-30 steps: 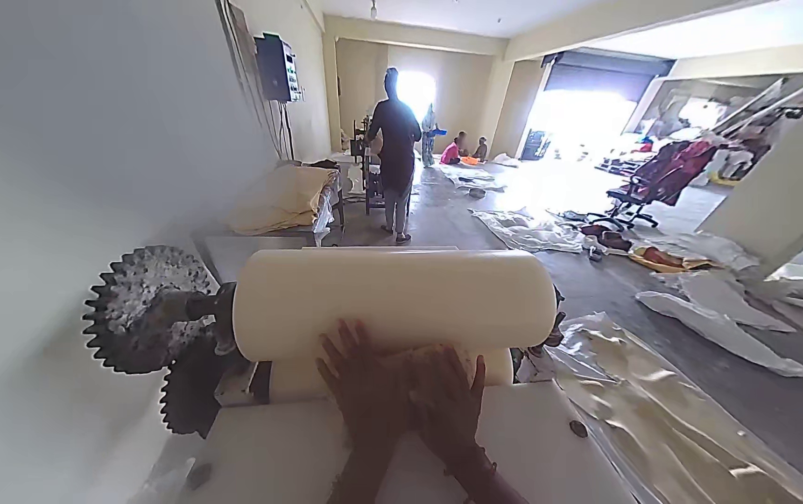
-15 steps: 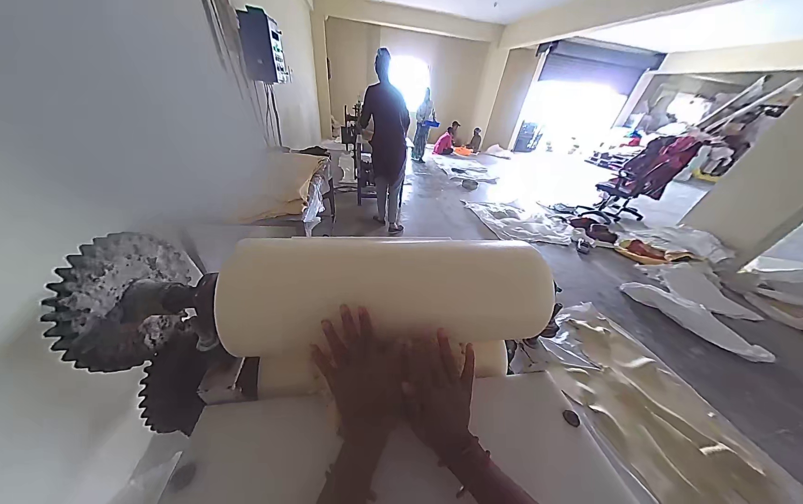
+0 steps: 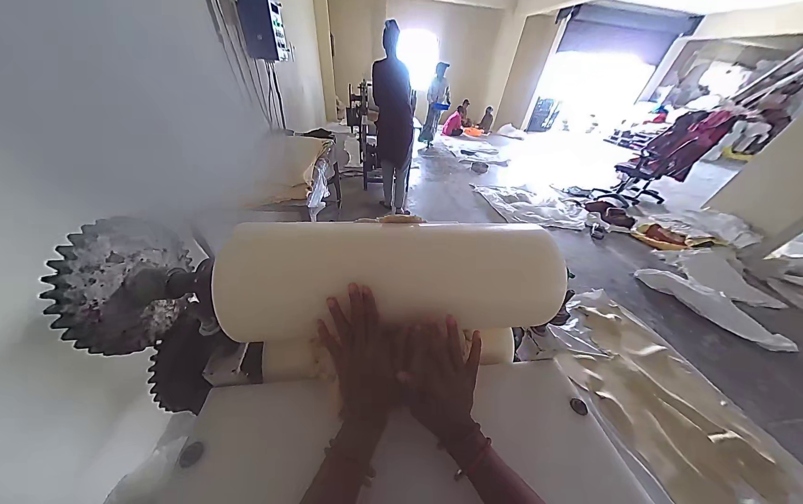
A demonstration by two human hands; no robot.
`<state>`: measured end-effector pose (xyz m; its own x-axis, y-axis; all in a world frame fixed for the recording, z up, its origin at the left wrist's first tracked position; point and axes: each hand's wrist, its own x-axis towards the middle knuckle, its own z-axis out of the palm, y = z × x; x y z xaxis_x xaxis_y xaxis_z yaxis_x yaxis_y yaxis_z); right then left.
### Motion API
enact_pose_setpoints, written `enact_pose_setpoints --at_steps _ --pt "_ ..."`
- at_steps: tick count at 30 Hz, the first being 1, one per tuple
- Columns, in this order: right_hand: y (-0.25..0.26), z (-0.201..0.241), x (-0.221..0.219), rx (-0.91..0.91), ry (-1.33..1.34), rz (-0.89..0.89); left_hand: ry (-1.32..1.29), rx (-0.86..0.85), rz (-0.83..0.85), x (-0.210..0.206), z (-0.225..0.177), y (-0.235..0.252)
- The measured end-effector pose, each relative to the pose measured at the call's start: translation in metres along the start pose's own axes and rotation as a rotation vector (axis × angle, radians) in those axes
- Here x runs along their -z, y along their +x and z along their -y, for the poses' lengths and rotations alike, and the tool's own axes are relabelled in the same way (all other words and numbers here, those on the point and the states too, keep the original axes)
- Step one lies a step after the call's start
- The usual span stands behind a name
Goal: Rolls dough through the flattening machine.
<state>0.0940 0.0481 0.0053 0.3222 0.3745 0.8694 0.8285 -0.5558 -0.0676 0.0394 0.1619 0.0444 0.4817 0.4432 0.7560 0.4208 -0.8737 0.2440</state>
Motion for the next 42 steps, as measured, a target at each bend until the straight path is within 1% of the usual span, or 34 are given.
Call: enact_pose_setpoints --at_steps 5,11,15,16,18,19,21,23,24,25,28,29,32,34,35,38,42 --pt "0.006 0.004 0.001 -0.005 -0.014 0.014 -0.001 -0.017 0.04 0.001 0.0 0.002" --pt "0.006 0.003 0.0 -0.004 -0.017 0.011 -0.044 -0.025 -0.007 -0.002 0.003 0.001" --pt "0.008 0.005 0.008 -0.034 0.078 0.071 -0.122 0.011 -0.069 -0.004 0.006 0.0" --pt "0.018 0.006 0.015 -0.065 0.127 0.091 -0.134 0.02 -0.088 -0.005 0.008 0.0" --pt "0.062 -0.003 0.027 -0.076 0.195 0.066 -0.119 0.043 -0.131 -0.008 0.011 0.005" --pt "0.087 -0.014 0.028 -0.044 0.194 0.078 -0.13 0.062 -0.147 -0.011 0.012 0.004" --pt "0.13 -0.036 0.015 0.069 0.127 0.195 -0.142 0.075 -0.179 -0.012 0.013 0.0" --pt "0.154 -0.048 0.002 0.263 0.035 0.269 -0.148 0.075 -0.204 -0.011 0.017 0.006" --pt "0.157 -0.051 0.002 0.352 0.014 0.281 -0.153 0.08 -0.215 -0.011 0.017 0.007" --pt "0.156 -0.054 0.005 0.431 0.01 0.266 -0.158 0.087 -0.217 -0.012 0.017 0.005" --pt "0.166 -0.054 0.016 0.591 0.029 0.112 -0.153 0.094 -0.21 -0.012 0.02 0.004" --pt "0.175 -0.052 0.022 0.6 0.064 0.137 -0.157 0.096 -0.21 -0.012 0.021 0.005" --pt "0.208 -0.051 0.045 0.446 0.216 0.405 -0.199 0.106 -0.251 -0.015 0.024 0.003" --pt "0.238 -0.055 0.054 0.309 0.338 0.55 -0.224 0.109 -0.266 -0.016 0.026 0.002" --pt "0.253 -0.056 0.058 0.273 0.376 0.587 -0.232 0.111 -0.267 -0.016 0.027 0.002" --pt "0.292 -0.052 0.064 0.252 0.412 0.58 -0.262 0.104 -0.301 -0.019 0.03 0.001" --pt "0.341 -0.059 0.064 0.27 0.334 0.498 -0.282 0.099 -0.333 -0.024 0.035 -0.002"
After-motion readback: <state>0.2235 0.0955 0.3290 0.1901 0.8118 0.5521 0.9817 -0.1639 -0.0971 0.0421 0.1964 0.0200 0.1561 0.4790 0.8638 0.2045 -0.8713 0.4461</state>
